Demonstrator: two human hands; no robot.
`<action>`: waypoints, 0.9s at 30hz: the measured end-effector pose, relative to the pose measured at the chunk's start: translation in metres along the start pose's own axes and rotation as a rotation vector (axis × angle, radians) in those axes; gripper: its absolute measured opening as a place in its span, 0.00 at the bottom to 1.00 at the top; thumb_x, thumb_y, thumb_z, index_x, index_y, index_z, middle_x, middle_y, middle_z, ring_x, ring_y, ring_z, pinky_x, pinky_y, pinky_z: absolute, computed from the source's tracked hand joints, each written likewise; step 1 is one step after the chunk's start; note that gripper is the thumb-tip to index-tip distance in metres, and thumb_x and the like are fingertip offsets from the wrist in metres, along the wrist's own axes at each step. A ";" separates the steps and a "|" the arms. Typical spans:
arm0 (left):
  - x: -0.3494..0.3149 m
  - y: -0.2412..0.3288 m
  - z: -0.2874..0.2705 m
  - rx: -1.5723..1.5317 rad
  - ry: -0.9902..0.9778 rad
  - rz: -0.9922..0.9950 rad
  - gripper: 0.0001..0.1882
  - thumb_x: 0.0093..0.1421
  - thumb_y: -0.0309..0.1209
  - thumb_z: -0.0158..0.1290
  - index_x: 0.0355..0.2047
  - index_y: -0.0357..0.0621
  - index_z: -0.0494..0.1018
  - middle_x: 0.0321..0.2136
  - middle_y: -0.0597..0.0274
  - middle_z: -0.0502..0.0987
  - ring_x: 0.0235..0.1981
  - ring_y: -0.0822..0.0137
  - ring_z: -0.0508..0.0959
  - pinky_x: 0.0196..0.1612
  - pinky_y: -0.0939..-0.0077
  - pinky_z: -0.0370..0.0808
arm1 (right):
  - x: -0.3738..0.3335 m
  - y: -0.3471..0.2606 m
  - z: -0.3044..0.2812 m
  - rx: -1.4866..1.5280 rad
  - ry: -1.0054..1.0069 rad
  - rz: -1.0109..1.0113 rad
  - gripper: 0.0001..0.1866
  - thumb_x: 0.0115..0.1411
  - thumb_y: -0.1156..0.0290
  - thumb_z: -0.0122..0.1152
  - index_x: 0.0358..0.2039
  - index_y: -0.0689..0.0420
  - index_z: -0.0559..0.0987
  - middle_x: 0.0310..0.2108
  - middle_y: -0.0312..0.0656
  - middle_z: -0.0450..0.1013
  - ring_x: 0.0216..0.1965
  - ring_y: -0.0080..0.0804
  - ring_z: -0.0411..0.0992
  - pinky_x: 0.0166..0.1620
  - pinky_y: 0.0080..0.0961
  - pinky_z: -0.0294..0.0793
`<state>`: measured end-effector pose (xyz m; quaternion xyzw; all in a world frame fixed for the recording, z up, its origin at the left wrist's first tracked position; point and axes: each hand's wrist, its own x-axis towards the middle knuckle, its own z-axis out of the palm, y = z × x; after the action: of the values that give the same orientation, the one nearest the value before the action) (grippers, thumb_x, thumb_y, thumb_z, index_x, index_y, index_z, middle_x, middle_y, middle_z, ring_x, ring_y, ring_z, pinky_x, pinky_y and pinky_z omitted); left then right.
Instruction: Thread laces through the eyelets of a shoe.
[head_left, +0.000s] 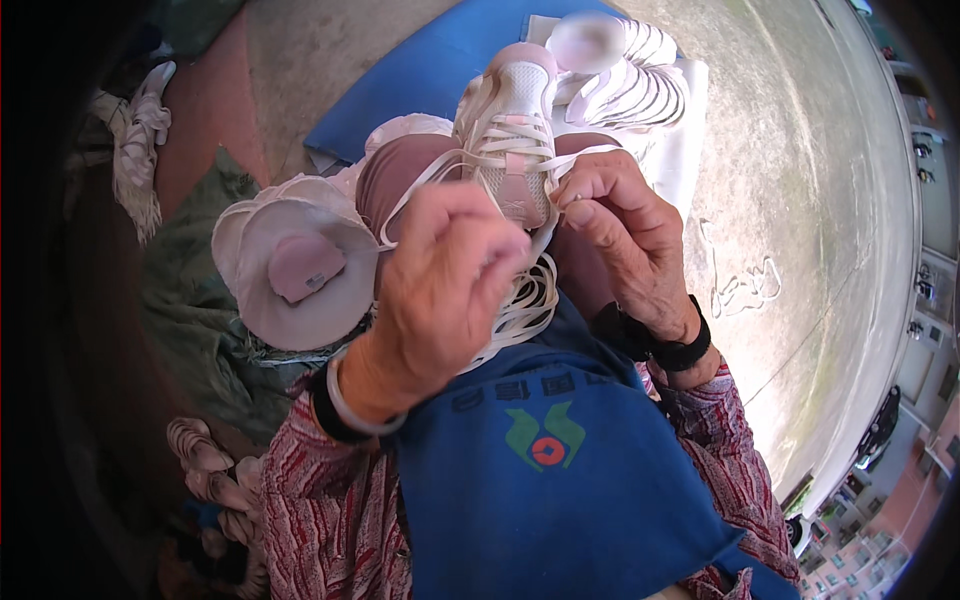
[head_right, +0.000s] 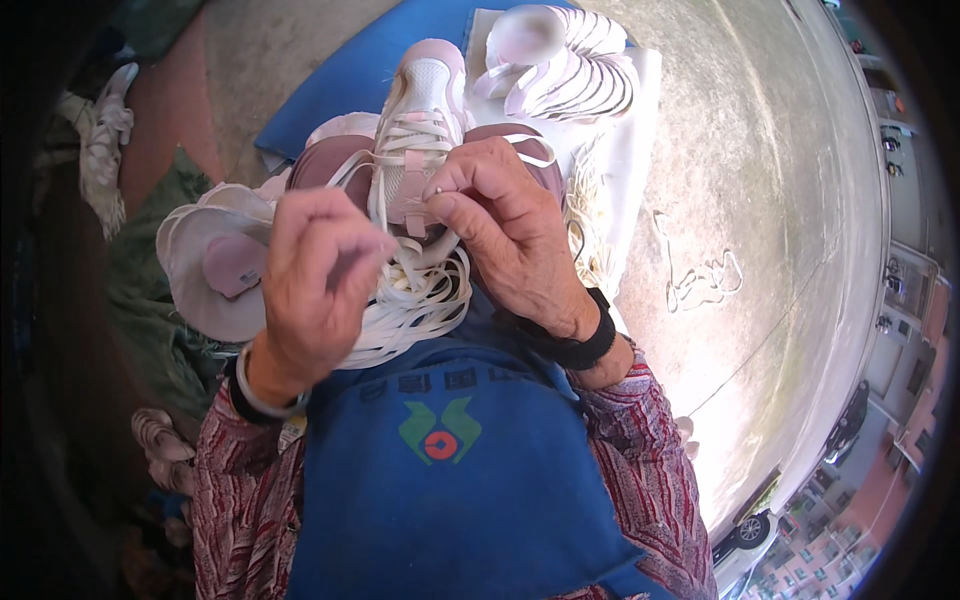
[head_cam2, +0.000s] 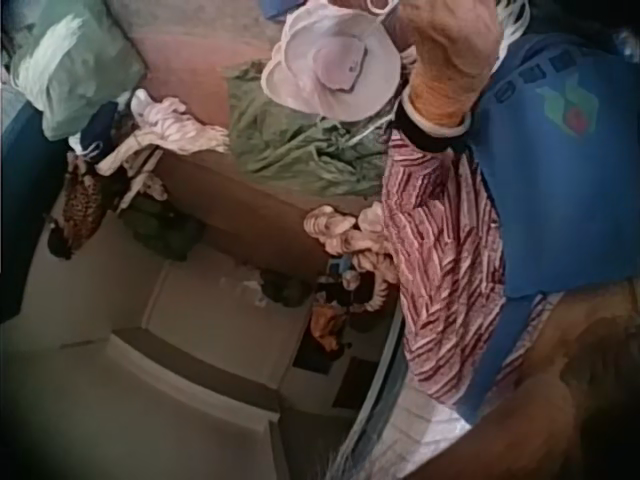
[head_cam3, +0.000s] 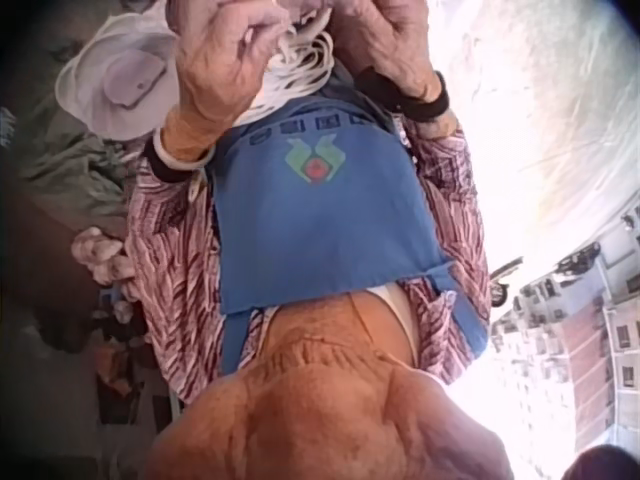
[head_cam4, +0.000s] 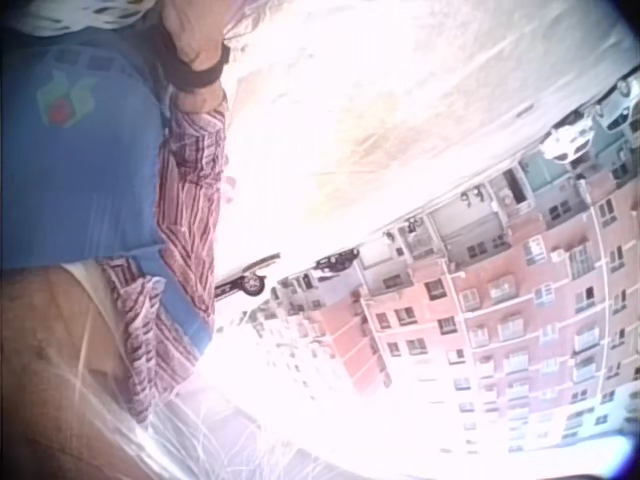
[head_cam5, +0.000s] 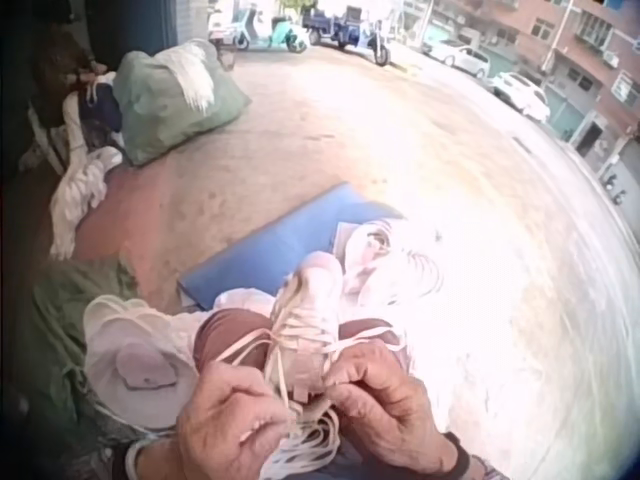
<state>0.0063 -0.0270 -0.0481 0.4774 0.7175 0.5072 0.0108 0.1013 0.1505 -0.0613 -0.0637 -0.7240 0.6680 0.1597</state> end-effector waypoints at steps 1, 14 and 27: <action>-0.003 0.019 -0.002 -0.077 -0.043 0.027 0.09 0.54 0.17 0.60 0.35 0.39 0.74 0.36 0.55 0.70 0.34 0.62 0.74 0.34 0.74 0.73 | -0.001 -0.002 0.003 0.001 0.001 -0.001 0.04 0.66 0.76 0.54 0.35 0.61 0.77 0.35 0.39 0.71 0.37 0.29 0.69 0.41 0.22 0.70; -0.026 -0.009 0.001 -1.021 -0.330 -1.062 0.20 0.72 0.42 0.43 0.46 0.34 0.70 0.35 0.58 0.78 0.36 0.68 0.80 0.45 0.72 0.77 | -0.021 -0.059 0.006 0.289 -0.574 0.228 0.09 0.70 0.70 0.51 0.36 0.62 0.73 0.25 0.36 0.66 0.25 0.23 0.66 0.29 0.22 0.64; -0.019 -0.006 0.028 -0.771 -0.525 -0.870 0.21 0.73 0.43 0.38 0.33 0.39 0.72 0.18 0.69 0.65 0.20 0.76 0.67 0.29 0.78 0.70 | -0.042 -0.047 -0.008 0.129 -0.806 0.171 0.04 0.66 0.74 0.56 0.38 0.60 0.76 0.32 0.44 0.74 0.34 0.42 0.75 0.37 0.33 0.73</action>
<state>0.0270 -0.0205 -0.0752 0.2127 0.5851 0.5444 0.5621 0.1488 0.1406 -0.0202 0.1529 -0.6774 0.6943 -0.1889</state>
